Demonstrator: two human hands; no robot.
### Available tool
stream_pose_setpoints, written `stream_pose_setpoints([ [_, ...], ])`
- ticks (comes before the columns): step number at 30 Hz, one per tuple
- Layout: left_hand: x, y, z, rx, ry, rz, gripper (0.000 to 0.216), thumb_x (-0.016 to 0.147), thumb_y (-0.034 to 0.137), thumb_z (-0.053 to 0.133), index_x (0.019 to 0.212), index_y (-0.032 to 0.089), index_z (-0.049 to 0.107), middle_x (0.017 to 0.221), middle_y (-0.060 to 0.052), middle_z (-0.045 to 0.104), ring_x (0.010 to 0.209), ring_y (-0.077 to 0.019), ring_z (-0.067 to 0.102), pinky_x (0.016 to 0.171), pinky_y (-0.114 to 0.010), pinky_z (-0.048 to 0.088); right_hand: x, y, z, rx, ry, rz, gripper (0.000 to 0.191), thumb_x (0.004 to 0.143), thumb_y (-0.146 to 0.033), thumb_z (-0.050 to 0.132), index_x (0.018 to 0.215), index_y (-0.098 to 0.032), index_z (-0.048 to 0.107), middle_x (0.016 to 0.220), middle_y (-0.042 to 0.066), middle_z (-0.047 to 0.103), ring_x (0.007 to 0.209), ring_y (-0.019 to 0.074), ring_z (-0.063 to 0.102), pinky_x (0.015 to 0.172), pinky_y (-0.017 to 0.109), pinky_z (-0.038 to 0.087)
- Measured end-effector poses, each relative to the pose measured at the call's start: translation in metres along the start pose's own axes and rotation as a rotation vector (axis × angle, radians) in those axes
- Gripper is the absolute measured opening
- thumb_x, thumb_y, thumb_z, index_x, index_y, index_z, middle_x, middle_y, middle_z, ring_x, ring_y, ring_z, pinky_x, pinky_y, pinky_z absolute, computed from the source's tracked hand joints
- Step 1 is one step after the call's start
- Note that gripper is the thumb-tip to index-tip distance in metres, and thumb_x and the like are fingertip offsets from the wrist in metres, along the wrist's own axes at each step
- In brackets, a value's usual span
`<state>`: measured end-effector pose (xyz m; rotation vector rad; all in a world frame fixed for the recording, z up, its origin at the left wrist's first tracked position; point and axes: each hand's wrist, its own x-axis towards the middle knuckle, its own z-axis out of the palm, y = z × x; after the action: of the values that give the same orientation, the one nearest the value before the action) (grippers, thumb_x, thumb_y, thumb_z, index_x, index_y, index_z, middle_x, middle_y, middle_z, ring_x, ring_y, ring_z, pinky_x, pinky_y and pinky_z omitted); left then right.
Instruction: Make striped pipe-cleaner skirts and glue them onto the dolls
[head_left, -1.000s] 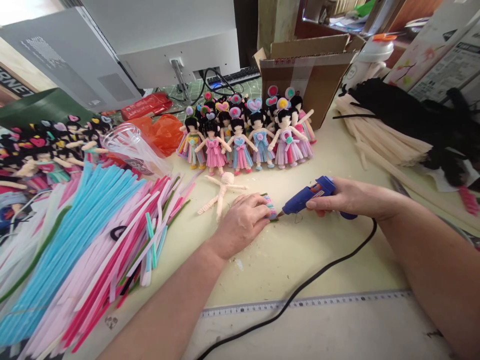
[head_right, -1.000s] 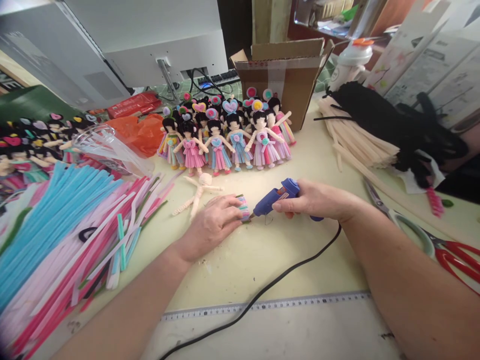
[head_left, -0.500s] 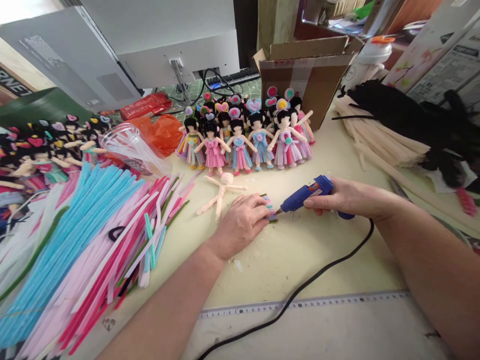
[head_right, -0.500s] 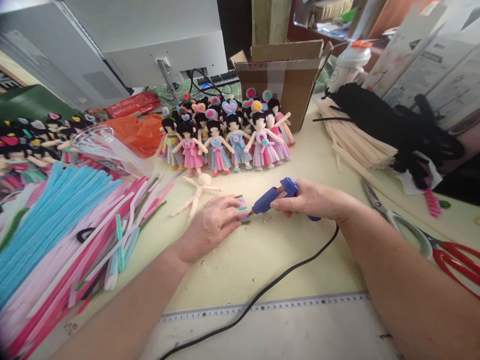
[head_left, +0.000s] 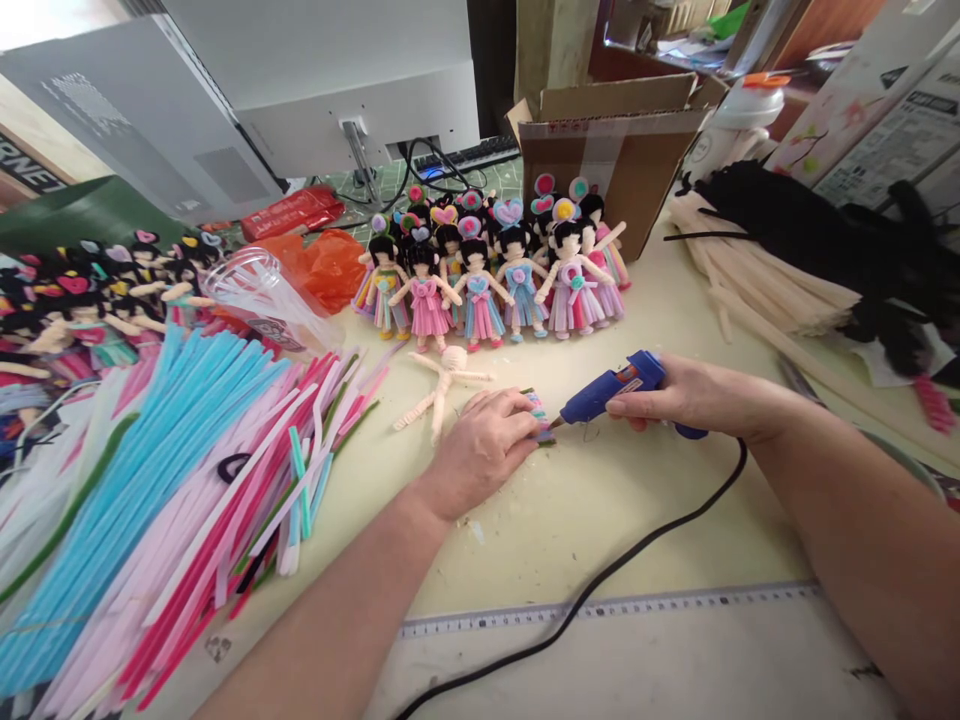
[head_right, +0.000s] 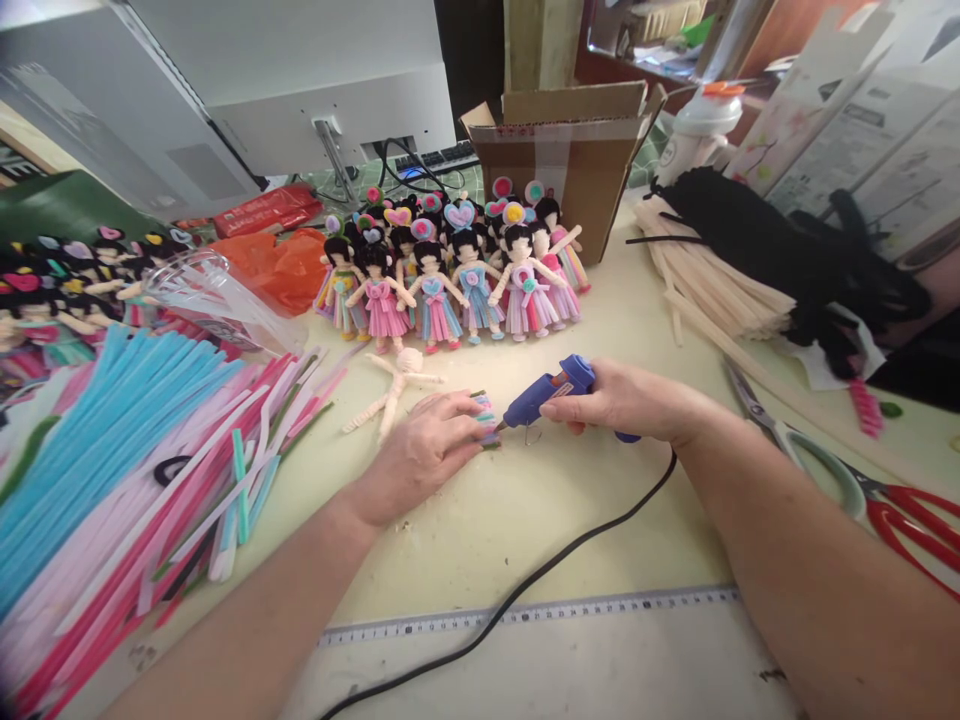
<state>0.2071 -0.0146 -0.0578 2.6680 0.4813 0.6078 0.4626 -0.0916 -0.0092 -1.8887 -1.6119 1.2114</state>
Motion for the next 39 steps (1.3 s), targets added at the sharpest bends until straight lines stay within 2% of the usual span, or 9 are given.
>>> stream_pose_setpoints([
  [13, 0.0, 0.0014, -0.0016, 0.017, -0.021, -0.008, 0.014, 0.094, 0.022, 0.059, 0.102, 0.021, 0.07, 0.115, -0.007, 0.068, 0.118, -0.0221, 0.061, 0.104, -0.043, 0.049, 0.0016, 0.0018, -0.0001, 0.03, -0.002, 0.0, 0.04, 0.07, -0.059, 0.071, 0.063, -0.022, 0.06, 0.059, -0.002, 0.059, 0.057, 0.0145, 0.05, 0.051, 0.026, 0.036],
  [30, 0.0006, 0.0016, -0.0017, 0.006, -0.027, -0.014, 0.015, 0.094, 0.022, 0.059, 0.102, 0.021, 0.071, 0.115, -0.008, 0.068, 0.118, -0.0222, 0.06, 0.104, -0.043, 0.048, 0.0021, -0.0049, 0.004, 0.029, 0.073, 0.043, 0.04, 0.072, -0.061, 0.067, 0.064, -0.022, 0.058, 0.054, -0.003, 0.054, 0.049, 0.0112, 0.044, 0.044, 0.026, 0.032],
  [39, 0.0004, 0.001, -0.0012, -0.008, -0.021, -0.011, 0.014, 0.094, 0.022, 0.059, 0.1, 0.023, 0.072, 0.115, -0.006, 0.068, 0.119, -0.0216, 0.06, 0.105, -0.043, 0.048, 0.005, -0.0051, 0.0062, 0.058, 0.1, 0.043, 0.039, 0.072, -0.058, 0.067, 0.063, -0.022, 0.057, 0.055, -0.004, 0.054, 0.052, 0.0115, 0.046, 0.049, 0.026, 0.034],
])
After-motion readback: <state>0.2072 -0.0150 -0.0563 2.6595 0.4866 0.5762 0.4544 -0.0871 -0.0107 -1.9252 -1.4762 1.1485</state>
